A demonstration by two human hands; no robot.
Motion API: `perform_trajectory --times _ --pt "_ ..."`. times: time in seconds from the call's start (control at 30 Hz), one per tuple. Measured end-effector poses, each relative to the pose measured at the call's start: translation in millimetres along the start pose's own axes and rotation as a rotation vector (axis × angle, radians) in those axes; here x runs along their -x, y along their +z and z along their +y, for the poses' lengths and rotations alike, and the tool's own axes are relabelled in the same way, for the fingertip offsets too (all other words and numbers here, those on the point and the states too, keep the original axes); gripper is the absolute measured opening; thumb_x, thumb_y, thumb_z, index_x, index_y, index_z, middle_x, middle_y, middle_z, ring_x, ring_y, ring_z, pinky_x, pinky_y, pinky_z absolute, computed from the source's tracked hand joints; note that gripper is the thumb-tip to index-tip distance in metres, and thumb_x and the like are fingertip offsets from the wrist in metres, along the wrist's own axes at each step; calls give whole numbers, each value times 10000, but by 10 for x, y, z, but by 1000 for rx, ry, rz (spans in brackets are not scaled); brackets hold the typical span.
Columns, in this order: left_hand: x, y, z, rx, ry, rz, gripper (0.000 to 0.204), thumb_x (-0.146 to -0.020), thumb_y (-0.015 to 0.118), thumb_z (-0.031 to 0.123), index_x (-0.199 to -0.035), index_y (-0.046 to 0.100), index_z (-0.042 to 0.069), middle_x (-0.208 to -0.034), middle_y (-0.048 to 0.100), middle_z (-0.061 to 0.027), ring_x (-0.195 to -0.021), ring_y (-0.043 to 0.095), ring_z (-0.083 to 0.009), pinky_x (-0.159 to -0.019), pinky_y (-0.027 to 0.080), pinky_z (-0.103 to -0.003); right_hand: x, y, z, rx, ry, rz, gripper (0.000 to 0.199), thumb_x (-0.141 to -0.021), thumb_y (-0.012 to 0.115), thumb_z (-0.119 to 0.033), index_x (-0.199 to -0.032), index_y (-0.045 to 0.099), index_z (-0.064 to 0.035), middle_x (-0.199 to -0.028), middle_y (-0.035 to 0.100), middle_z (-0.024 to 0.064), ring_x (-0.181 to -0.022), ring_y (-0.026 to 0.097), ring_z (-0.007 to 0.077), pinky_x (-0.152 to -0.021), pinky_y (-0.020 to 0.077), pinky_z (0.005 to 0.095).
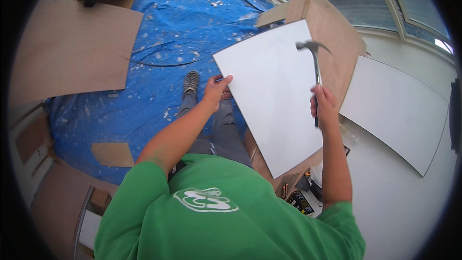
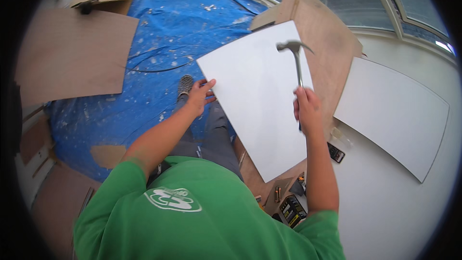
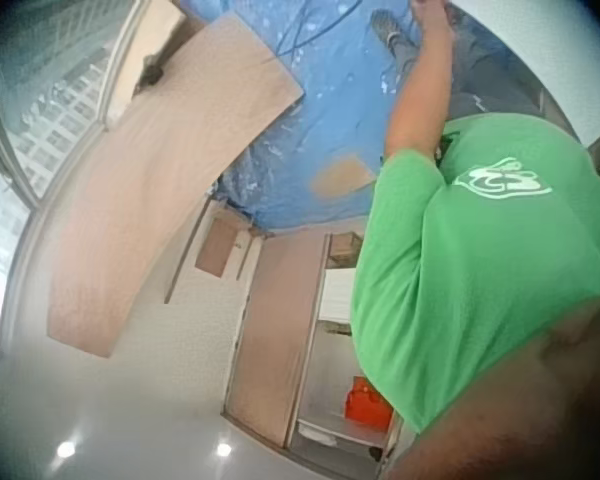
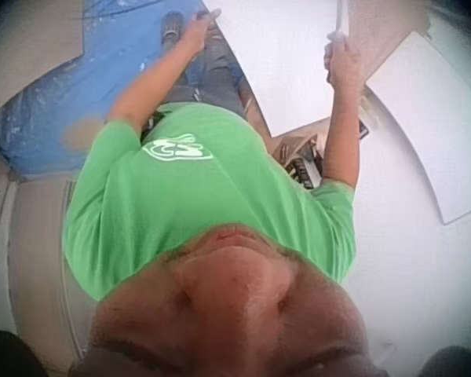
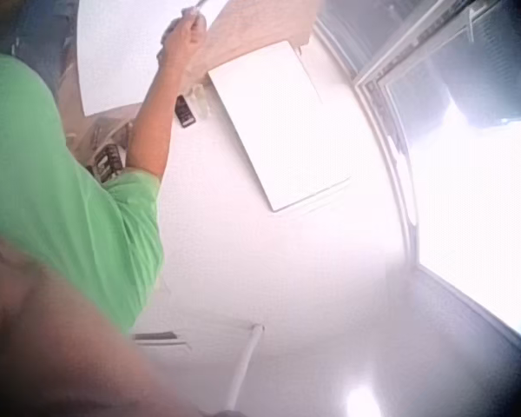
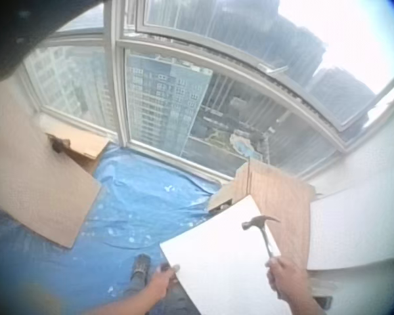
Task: The person assembles a white cabinet door by attaching a wooden edge band. They position the band, tap it with a hammer, and then use a utility knife to trim the excess length.
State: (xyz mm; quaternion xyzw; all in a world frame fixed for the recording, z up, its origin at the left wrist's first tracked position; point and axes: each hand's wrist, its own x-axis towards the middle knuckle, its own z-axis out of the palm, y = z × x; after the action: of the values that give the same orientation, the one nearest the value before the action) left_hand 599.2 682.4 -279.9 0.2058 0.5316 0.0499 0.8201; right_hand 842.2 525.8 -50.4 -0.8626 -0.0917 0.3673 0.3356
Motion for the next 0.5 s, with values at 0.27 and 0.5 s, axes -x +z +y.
perform_trajectory --times 0.27,0.5 --pt "-105 433 -67 79 269 7 727 -785 856 262 -1337 469 -9 -1229 614 -133 -1144 601 -235 -1006 479 -361 -2396 -60 -882 793 -338 82 411 -1008 546 -379 -934 665 7 -761 641 156 -737 638 278 -700 487 399" --pt "-190 469 -127 341 125 22 565 -836 803 127 -1291 502 -19 -1221 625 -143 -1117 618 -224 -984 494 -339 -3019 54 -1036 1294 -260 -36 457 -1018 497 -387 -1008 693 25 -982 692 255 -949 650 420 -853 479 485"
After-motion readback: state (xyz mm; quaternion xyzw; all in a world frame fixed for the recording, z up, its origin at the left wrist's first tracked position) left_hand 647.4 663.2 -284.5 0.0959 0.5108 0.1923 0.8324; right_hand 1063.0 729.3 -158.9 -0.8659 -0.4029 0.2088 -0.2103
